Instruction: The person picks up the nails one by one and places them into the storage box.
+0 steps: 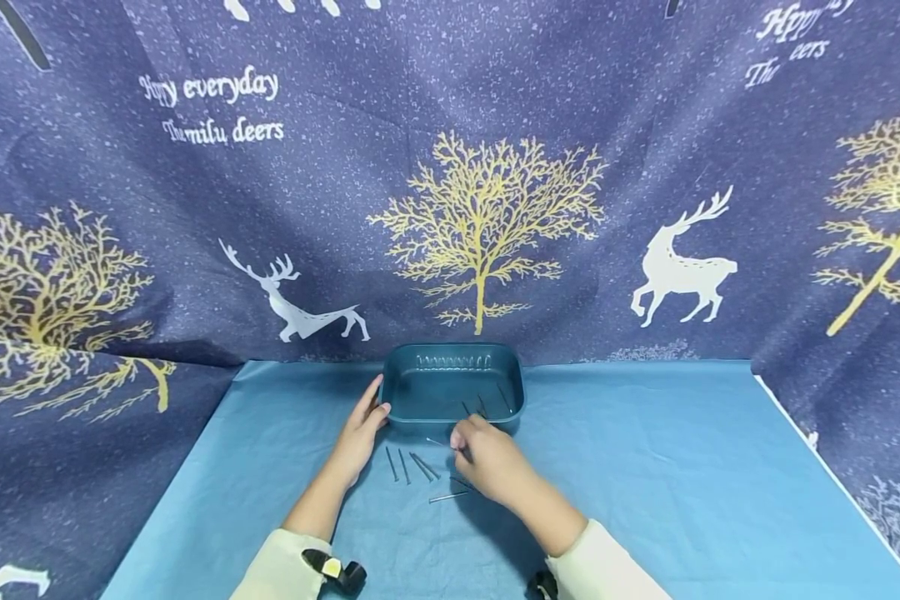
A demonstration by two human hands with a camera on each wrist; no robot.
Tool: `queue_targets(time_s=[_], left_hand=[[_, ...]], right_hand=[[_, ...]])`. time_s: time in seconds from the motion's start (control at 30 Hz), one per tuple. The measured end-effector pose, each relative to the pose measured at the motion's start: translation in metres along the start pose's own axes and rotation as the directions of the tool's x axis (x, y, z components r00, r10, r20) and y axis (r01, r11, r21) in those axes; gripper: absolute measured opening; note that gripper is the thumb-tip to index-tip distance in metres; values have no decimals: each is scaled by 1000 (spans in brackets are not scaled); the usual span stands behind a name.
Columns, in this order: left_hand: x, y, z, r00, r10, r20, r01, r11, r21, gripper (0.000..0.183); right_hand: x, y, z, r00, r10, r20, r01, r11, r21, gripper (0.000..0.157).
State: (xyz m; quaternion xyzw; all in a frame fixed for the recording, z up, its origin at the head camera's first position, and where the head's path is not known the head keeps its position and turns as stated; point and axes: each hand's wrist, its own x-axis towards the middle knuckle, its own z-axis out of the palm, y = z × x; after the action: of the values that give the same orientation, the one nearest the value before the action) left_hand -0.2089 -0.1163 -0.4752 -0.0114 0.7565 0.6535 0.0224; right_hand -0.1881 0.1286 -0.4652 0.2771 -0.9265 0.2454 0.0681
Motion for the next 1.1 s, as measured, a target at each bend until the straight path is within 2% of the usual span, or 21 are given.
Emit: queue_targets(time_s=[0.23, 0.33, 0.47, 0.77, 1.03, 1.1], left_hand=[[15, -24, 0, 1000, -6, -7, 6, 1000, -3, 61], [20, -35, 1, 1000, 1, -19, -1, 1000, 2, 60], [22, -40, 1, 1000, 15, -28, -15, 1000, 8, 60], [22, -37, 1, 1000, 7, -15, -8, 1000, -4, 61], [6, -8, -1, 1000, 11, 19, -11, 1000, -8, 62], [7, -10, 0, 1000, 19, 10, -19, 1000, -6, 62]], right_hand=[[8, 4, -13, 992, 44, -116, -35, 996, 79, 15], [12, 8, -18, 982, 86, -169, -68, 991, 113, 14], [16, 14, -24, 966, 131, -221, -96, 982, 164, 13], [24, 24, -29, 940, 242, -240, -189, 956, 225, 9], [24, 28, -29, 924, 284, -255, -224, 945, 240, 9], [24, 29, -28, 922, 298, -246, -239, 940, 243, 20]])
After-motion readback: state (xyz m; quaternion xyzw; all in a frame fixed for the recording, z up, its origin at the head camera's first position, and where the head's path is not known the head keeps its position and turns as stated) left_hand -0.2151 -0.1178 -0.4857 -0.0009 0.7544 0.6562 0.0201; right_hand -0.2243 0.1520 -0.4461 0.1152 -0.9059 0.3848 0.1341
